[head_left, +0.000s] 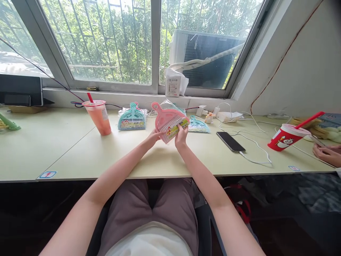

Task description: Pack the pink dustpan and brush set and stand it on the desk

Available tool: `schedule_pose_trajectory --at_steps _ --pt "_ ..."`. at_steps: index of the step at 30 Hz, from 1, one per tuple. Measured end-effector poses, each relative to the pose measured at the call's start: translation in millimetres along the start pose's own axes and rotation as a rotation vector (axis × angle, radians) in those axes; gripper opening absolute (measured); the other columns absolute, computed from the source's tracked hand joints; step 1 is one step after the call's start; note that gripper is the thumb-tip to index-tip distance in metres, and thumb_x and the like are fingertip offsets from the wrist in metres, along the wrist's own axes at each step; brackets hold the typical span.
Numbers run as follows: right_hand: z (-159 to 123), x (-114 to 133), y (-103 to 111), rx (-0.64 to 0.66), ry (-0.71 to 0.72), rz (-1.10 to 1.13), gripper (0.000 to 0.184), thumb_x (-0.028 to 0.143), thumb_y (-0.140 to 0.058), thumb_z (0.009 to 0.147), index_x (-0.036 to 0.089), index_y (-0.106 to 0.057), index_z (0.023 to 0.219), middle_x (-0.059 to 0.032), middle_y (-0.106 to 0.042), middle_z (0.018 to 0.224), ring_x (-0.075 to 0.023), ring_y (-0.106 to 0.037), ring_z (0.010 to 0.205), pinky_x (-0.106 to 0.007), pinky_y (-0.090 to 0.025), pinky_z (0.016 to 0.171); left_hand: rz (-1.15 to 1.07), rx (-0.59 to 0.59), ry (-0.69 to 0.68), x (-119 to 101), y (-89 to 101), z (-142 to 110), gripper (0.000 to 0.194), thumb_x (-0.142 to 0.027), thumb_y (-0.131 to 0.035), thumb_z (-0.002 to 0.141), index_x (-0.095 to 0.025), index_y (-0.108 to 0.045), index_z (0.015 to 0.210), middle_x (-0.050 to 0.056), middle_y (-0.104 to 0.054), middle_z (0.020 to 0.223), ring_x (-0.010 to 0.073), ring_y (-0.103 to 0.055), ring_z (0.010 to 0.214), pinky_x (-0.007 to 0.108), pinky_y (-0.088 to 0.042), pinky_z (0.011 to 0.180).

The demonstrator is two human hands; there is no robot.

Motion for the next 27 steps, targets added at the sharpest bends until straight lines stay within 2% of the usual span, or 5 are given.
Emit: schedule_pose_trajectory --at_steps 6,10,13,19,27 --pt "5.1 -0.1 0.3 0.085 0.103 -0.042 0.043 0.026 -0.06 0.081 0.022 -0.051 0.122 -0.007 -0.065 0.121 -0.0168 -0.064 0.102 -0.039 -0.053 0.094 -0.13 0.002 -0.028 -0.4 -6.1 3.5 0.076 -0.06 -0.063 0.082 -0.02 -0.044 0.145 0.014 -0.055 0.142 0.0344 -0.053 0.13 0.047 -0.049 0.102" --pt "11.4 2.2 4.9 0.04 0.081 -0.019 0.041 0.021 -0.058 0.081 0.022 -0.051 0.121 -0.0069 -0.064 0.124 -0.0153 -0.064 0.103 -0.038 -0.053 0.094 0.145 -0.51 -0.186 -4.3 -5.2 -1.8 0.093 -0.049 -0.066 0.084 -0.027 -0.012 0.156 0.013 -0.033 0.158 0.0295 -0.035 0.144 0.047 -0.037 0.112" --pt "15.4 1.4 8.6 -0.028 0.045 -0.001 0.039 0.017 -0.058 0.079 0.023 -0.052 0.118 -0.0056 -0.064 0.122 -0.0138 -0.064 0.1 -0.036 -0.053 0.092 0.626 -0.798 -0.367 -17.1 -3.9 -9.9 0.071 -0.052 -0.059 0.089 -0.026 -0.029 0.148 0.013 -0.037 0.153 0.0284 -0.03 0.144 0.046 -0.029 0.115" --pt "13.7 -1.4 6.0 0.068 0.087 -0.074 0.034 0.017 -0.063 0.077 0.022 -0.055 0.109 -0.001 -0.068 0.104 -0.0125 -0.065 0.091 -0.033 -0.054 0.09 1.222 -0.354 -0.36 -29.9 -11.0 10.5 0.027 -0.044 -0.052 0.093 -0.021 -0.064 0.094 0.011 -0.064 0.107 0.0301 -0.053 0.113 0.044 -0.037 0.101" --pt "15.3 -6.6 8.5 0.11 0.097 -0.135 0.029 0.016 -0.066 0.075 0.021 -0.055 0.101 0.0015 -0.068 0.094 -0.0121 -0.065 0.084 -0.03 -0.055 0.083 1.251 -0.224 -0.302 -40.8 -24.7 32.9 0.024 -0.031 -0.052 0.091 -0.019 -0.06 0.072 0.01 -0.067 0.087 0.0266 -0.061 0.09 0.038 -0.043 0.085"
Point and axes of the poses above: each hand's wrist, its own z-axis towards the middle knuckle, its own y-axis out of the back of the hand, x = y × z, the point moved 1 cm from there along z, towards the middle knuckle
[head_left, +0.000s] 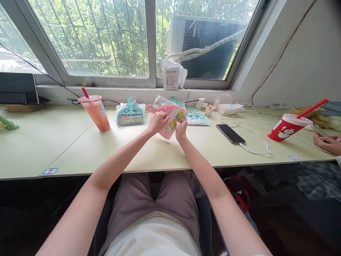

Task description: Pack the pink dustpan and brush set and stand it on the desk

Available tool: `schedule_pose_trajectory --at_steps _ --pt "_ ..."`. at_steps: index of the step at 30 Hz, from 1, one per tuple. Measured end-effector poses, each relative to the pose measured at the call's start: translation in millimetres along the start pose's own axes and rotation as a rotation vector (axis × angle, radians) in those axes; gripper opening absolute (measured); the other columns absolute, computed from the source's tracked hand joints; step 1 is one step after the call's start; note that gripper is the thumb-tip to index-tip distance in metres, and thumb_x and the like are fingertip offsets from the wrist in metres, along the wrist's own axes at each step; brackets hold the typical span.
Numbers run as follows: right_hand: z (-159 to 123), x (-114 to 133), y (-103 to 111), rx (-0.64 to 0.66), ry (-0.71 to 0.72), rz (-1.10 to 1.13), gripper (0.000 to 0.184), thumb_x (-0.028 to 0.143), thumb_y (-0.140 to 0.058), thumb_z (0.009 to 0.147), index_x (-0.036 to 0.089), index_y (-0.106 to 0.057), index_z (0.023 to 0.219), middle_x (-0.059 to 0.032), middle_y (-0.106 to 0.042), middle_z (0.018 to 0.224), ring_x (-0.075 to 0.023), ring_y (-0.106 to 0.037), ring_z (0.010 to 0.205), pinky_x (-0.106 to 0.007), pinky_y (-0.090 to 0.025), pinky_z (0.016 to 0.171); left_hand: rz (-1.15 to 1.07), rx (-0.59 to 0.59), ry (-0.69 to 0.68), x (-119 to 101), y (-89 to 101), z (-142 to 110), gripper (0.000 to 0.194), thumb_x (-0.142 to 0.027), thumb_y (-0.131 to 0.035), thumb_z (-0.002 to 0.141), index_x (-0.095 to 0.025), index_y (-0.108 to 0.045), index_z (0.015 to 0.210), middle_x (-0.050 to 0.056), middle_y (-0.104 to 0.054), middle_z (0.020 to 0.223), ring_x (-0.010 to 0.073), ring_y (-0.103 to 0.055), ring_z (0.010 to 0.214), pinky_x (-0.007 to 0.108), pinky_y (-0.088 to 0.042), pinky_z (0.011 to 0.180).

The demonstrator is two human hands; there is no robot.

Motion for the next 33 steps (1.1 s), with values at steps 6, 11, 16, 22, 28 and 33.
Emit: schedule_pose_trajectory --at_steps 6,11,16,22,28,33 --pt "1.1 -3.4 1.2 0.003 -0.04 0.016 0.031 0.016 -0.071 0.072 0.021 -0.055 0.098 0.003 -0.068 0.088 -0.0124 -0.064 0.08 -0.032 -0.055 0.084 -0.04 0.059 0.055 -7.3 -2.6 6.5 0.021 -0.039 -0.059 0.087 -0.02 -0.062 0.08 0.01 -0.068 0.084 0.0278 -0.063 0.086 0.036 -0.045 0.081" --pt "5.9 -7.7 4.1 -0.046 -0.052 -0.013 0.033 0.012 -0.07 0.069 0.021 -0.056 0.097 0.0044 -0.067 0.088 -0.0119 -0.063 0.081 -0.032 -0.055 0.083 -0.021 0.032 0.038 -9.6 2.3 9.8 0.017 -0.031 -0.053 0.088 -0.018 -0.065 0.089 0.012 -0.067 0.085 0.0306 -0.063 0.092 0.04 -0.045 0.086" --pt "6.6 -8.3 5.5 -0.084 -0.087 0.004 0.031 0.013 -0.07 0.067 0.022 -0.053 0.092 0.0056 -0.065 0.083 -0.0118 -0.063 0.077 -0.03 -0.055 0.078 0.044 0.0 -0.032 -24.9 -0.2 -0.3 0.028 -0.027 -0.044 0.094 -0.015 -0.058 0.115 0.012 -0.063 0.087 0.0299 -0.064 0.095 0.038 -0.045 0.086" --pt "3.9 -5.4 3.8 -0.096 -0.093 -0.024 0.036 0.011 -0.069 0.066 0.022 -0.053 0.096 0.0087 -0.061 0.074 -0.0103 -0.06 0.069 -0.027 -0.055 0.075 0.257 0.124 -0.142 -40.3 -25.1 -17.3 0.027 -0.015 -0.039 0.093 -0.014 -0.064 0.104 0.019 -0.06 0.102 0.03 -0.064 0.096 0.039 -0.044 0.082" --pt "11.4 -2.0 10.4 -0.259 -0.137 0.056 0.041 0.015 -0.071 0.067 0.022 -0.052 0.102 0.0032 -0.067 0.089 -0.012 -0.064 0.078 -0.03 -0.055 0.08 0.239 0.072 -0.13 -35.1 -39.1 -28.6 0.03 -0.021 -0.04 0.094 -0.014 -0.065 0.109 0.021 -0.059 0.102 0.0333 -0.058 0.1 0.041 -0.045 0.077" --pt "12.7 -0.6 12.4 -0.296 -0.146 0.101 0.042 0.013 -0.07 0.067 0.022 -0.052 0.104 0.0005 -0.07 0.098 -0.0132 -0.067 0.085 -0.032 -0.056 0.085 0.133 -0.027 -0.079 -30.7 -38.3 -30.9 0.028 -0.025 -0.039 0.095 -0.017 -0.065 0.102 0.019 -0.059 0.1 0.0344 -0.051 0.111 0.041 -0.047 0.08"
Point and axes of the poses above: each hand's wrist, its own z-axis towards the middle knuckle, its own y-axis out of the back of the hand, x = y × z, the point moved 1 cm from there along z, towards the middle knuckle
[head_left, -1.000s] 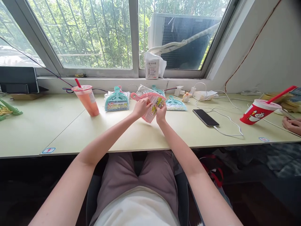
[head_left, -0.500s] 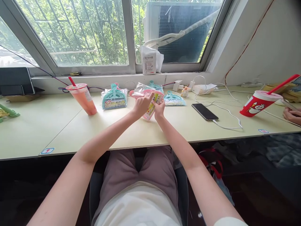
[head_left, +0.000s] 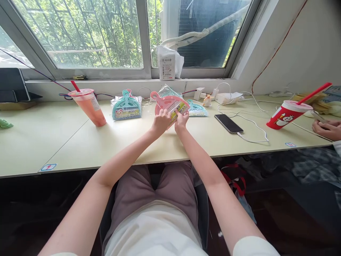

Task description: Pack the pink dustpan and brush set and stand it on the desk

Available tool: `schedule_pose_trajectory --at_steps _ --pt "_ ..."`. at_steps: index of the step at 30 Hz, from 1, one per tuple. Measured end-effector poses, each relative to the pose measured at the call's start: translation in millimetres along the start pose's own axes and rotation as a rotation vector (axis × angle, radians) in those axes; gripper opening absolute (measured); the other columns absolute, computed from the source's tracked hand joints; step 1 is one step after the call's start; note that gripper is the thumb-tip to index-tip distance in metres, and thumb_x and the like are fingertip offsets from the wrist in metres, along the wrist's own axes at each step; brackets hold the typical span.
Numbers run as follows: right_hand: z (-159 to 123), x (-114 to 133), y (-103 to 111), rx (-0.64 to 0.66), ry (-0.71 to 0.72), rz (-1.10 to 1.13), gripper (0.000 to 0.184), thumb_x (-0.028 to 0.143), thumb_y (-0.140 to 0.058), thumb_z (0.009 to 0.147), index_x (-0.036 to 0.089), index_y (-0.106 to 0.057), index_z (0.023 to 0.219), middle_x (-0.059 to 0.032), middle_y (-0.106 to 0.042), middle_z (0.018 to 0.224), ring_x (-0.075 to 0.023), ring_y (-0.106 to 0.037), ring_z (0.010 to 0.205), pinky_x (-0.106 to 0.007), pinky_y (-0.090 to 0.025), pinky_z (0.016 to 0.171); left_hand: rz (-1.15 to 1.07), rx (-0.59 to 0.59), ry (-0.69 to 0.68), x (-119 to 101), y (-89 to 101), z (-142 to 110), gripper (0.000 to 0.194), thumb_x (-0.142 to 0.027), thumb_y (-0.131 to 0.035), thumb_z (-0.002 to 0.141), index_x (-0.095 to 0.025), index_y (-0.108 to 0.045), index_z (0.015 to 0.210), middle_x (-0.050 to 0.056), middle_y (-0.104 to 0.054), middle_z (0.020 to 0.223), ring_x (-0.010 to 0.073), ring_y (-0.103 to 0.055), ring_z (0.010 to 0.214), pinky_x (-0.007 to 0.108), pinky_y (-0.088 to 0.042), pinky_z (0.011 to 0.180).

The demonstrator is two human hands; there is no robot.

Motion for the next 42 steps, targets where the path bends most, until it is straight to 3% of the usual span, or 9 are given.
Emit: schedule_pose_trajectory --at_steps 6,10,15,19,22,25,29,35,42 --pt "2.7 -1.4 1.4 -0.075 -0.047 0.018 0.044 0.012 -0.069 0.068 0.022 -0.053 0.108 -0.0009 -0.07 0.1 -0.0137 -0.068 0.085 -0.031 -0.057 0.082 -0.176 0.077 -0.069 -0.7 -4.6 -3.5 0.033 -0.025 -0.033 0.097 -0.017 -0.066 0.096 0.022 -0.058 0.103 0.0372 -0.052 0.112 0.049 -0.043 0.087" --pt "6.2 2.1 4.2 -0.084 -0.071 0.035 0.039 0.012 -0.064 0.071 0.02 -0.056 0.108 -0.0034 -0.07 0.104 -0.0142 -0.069 0.087 -0.031 -0.058 0.084 -0.269 0.145 -0.15 4.2 -5.1 -12.5 0.031 -0.027 -0.04 0.096 -0.025 -0.064 0.116 0.017 -0.059 0.112 0.033 -0.052 0.118 0.046 -0.041 0.096" --pt "12.7 11.1 9.0 -0.103 -0.068 0.074 0.04 0.011 -0.058 0.073 0.019 -0.058 0.112 -0.0053 -0.071 0.11 -0.0168 -0.069 0.1 -0.035 -0.058 0.091 -0.363 -0.062 0.025 19.9 5.2 -14.6 0.052 -0.041 -0.06 0.087 -0.027 -0.049 0.136 0.015 -0.047 0.141 0.0314 -0.038 0.136 0.044 -0.038 0.106" --pt "11.4 12.4 8.0 -0.085 -0.048 0.113 0.038 0.013 -0.06 0.075 0.019 -0.059 0.112 -0.0054 -0.071 0.114 -0.0174 -0.068 0.104 -0.035 -0.059 0.09 -0.872 -0.239 0.25 28.8 2.8 -0.1 0.087 -0.059 -0.073 0.073 -0.028 -0.036 0.145 0.013 -0.03 0.158 0.0303 -0.029 0.146 0.045 -0.037 0.111" --pt "6.1 12.0 5.1 -0.058 -0.077 0.157 0.036 0.009 -0.062 0.072 0.019 -0.061 0.107 -0.0036 -0.072 0.107 -0.0162 -0.069 0.1 -0.033 -0.059 0.089 -1.39 -0.056 0.445 23.6 -16.5 10.3 0.076 -0.063 -0.063 0.079 -0.021 -0.045 0.139 0.016 -0.049 0.146 0.0307 -0.048 0.135 0.046 -0.046 0.104" --pt "3.8 13.9 4.6 -0.071 -0.111 0.177 0.035 0.01 -0.064 0.073 0.018 -0.062 0.106 -0.0013 -0.073 0.099 -0.0153 -0.07 0.093 -0.032 -0.06 0.085 -1.638 0.064 0.531 12.5 -35.6 10.4 0.065 -0.051 -0.071 0.077 -0.016 -0.056 0.129 0.015 -0.06 0.136 0.0304 -0.057 0.126 0.043 -0.049 0.102" --pt "5.4 17.2 6.1 -0.143 -0.129 0.199 0.037 0.013 -0.064 0.077 0.019 -0.061 0.113 -0.0012 -0.072 0.101 -0.0145 -0.07 0.09 -0.031 -0.061 0.082 -1.59 0.256 0.61 8.7 -41.1 4.6 0.049 -0.049 -0.065 0.082 -0.021 -0.063 0.121 0.011 -0.064 0.132 0.0315 -0.057 0.127 0.044 -0.052 0.098" --pt "-1.5 10.7 3.6 -0.08 -0.094 0.167 0.035 0.016 -0.063 0.078 0.018 -0.061 0.113 -0.0034 -0.072 0.102 -0.016 -0.07 0.093 -0.031 -0.061 0.083 -1.499 0.051 0.486 27.7 -32.0 4.7 0.057 -0.045 -0.072 0.074 -0.021 -0.061 0.125 0.011 -0.065 0.13 0.0309 -0.058 0.124 0.042 -0.052 0.096" --pt "-2.7 -2.4 -1.2 0.029 -0.09 0.104 0.041 0.014 -0.064 0.076 0.02 -0.057 0.115 -0.0031 -0.071 0.108 -0.015 -0.07 0.095 -0.032 -0.06 0.086 -1.404 0.074 0.49 35.2 -31.3 -0.1 0.061 -0.047 -0.076 0.069 -0.022 -0.059 0.122 0.009 -0.069 0.117 0.0272 -0.064 0.11 0.04 -0.054 0.087"
Point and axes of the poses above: each hand's wrist, its own z-axis towards the middle knuckle, its own y-axis out of the back of the hand, x = y × z, the point moved 1 cm from there along z, towards the middle knuckle
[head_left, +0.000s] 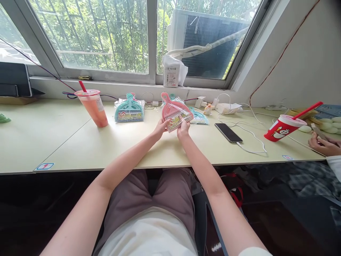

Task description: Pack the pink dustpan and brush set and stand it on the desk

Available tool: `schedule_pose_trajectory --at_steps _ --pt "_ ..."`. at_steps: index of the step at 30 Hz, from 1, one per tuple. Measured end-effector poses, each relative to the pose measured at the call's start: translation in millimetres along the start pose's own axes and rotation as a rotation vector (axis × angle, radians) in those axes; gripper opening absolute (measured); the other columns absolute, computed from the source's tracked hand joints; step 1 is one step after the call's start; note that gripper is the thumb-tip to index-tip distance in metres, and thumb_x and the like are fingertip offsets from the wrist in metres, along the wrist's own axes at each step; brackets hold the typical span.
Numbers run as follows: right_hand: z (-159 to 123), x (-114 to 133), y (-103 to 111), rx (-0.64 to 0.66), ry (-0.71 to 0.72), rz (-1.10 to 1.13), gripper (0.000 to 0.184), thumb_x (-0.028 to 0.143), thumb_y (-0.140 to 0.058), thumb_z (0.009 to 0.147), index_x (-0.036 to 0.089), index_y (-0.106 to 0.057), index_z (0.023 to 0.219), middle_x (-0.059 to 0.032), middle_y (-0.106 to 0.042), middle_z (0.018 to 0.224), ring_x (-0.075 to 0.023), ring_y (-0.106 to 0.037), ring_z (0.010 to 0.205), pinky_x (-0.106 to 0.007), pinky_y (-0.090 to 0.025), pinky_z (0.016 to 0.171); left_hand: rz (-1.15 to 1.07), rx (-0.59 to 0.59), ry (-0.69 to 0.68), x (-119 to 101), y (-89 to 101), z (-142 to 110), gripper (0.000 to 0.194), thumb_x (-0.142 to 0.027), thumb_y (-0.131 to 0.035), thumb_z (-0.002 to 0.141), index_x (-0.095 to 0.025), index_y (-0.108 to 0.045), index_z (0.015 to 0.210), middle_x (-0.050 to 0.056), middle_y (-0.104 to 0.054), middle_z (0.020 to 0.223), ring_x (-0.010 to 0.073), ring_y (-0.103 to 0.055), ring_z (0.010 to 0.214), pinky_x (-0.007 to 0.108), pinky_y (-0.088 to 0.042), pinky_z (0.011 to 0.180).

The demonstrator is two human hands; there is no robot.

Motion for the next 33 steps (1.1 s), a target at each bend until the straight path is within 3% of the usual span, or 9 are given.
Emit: schedule_pose_trajectory --at_steps 4,8,15,24,28,33 --pt "-0.7 -9.1 -0.7 0.022 0.031 -0.04 0.044 0.013 -0.062 0.076 0.023 -0.051 0.117 -0.0027 -0.069 0.113 -0.0133 -0.069 0.096 -0.033 -0.058 0.088 -0.02 0.017 -0.032 -3.0 2.1 -2.2 0.064 -0.042 -0.081 0.064 -0.02 -0.06 0.12 0.009 -0.07 0.112 0.0251 -0.065 0.103 0.037 -0.055 0.082" --pt "-1.9 -12.9 0.4 0.013 0.017 -0.086 0.046 0.01 -0.06 0.074 0.024 -0.048 0.116 -0.0021 -0.067 0.116 -0.0128 -0.068 0.097 -0.033 -0.057 0.089 -0.074 -0.063 -0.046 -1.4 3.8 -0.2 0.058 -0.031 -0.078 0.059 -0.018 -0.061 0.113 0.007 -0.071 0.104 0.0239 -0.067 0.096 0.034 -0.056 0.075" --pt "2.1 -8.8 -0.9 0.08 -0.077 -0.054 0.03 0.012 -0.053 0.077 0.022 -0.05 0.105 -0.0004 -0.067 0.104 -0.0117 -0.067 0.096 -0.028 -0.056 0.09 -0.088 -0.154 -0.075 -5.0 7.8 0.3 0.051 -0.027 -0.073 0.061 -0.016 -0.061 0.11 0.008 -0.072 0.103 0.0252 -0.067 0.098 0.034 -0.056 0.077" --pt "0.9 -10.5 1.2 0.064 -0.056 -0.105 0.036 0.013 -0.062 0.074 0.019 -0.055 0.109 -0.0025 -0.07 0.108 -0.013 -0.068 0.094 -0.03 -0.056 0.089 -0.049 -0.087 -0.117 -4.5 5.4 -3.1 0.064 -0.036 -0.08 0.057 -0.013 -0.062 0.115 0.013 -0.072 0.112 0.0298 -0.066 0.104 0.037 -0.057 0.081" --pt "-0.9 -11.4 1.6 0.024 -0.07 -0.111 0.033 0.014 -0.063 0.074 0.018 -0.057 0.107 -0.0038 -0.071 0.107 -0.0139 -0.068 0.093 -0.031 -0.056 0.089 -0.077 -0.092 -0.142 -2.4 5.9 -0.5 0.064 -0.029 -0.08 0.056 -0.015 -0.063 0.115 0.012 -0.071 0.115 0.0321 -0.064 0.112 0.041 -0.055 0.09" --pt "-2.9 -8.5 -3.6 0.218 -0.061 -0.077 0.03 0.016 -0.062 0.077 0.02 -0.058 0.107 -0.0011 -0.071 0.104 -0.0136 -0.067 0.096 -0.033 -0.055 0.093 -0.067 -0.159 -0.231 -5.7 10.9 2.8 0.055 -0.028 -0.073 0.062 -0.018 -0.062 0.115 0.009 -0.071 0.116 0.0283 -0.062 0.115 0.04 -0.052 0.096"
Point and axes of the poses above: each hand's wrist, its own z-axis towards the middle knuckle, its own y-axis out of the back of the hand, x = y × z, the point moved 1 cm from there along z, towards the middle knuckle
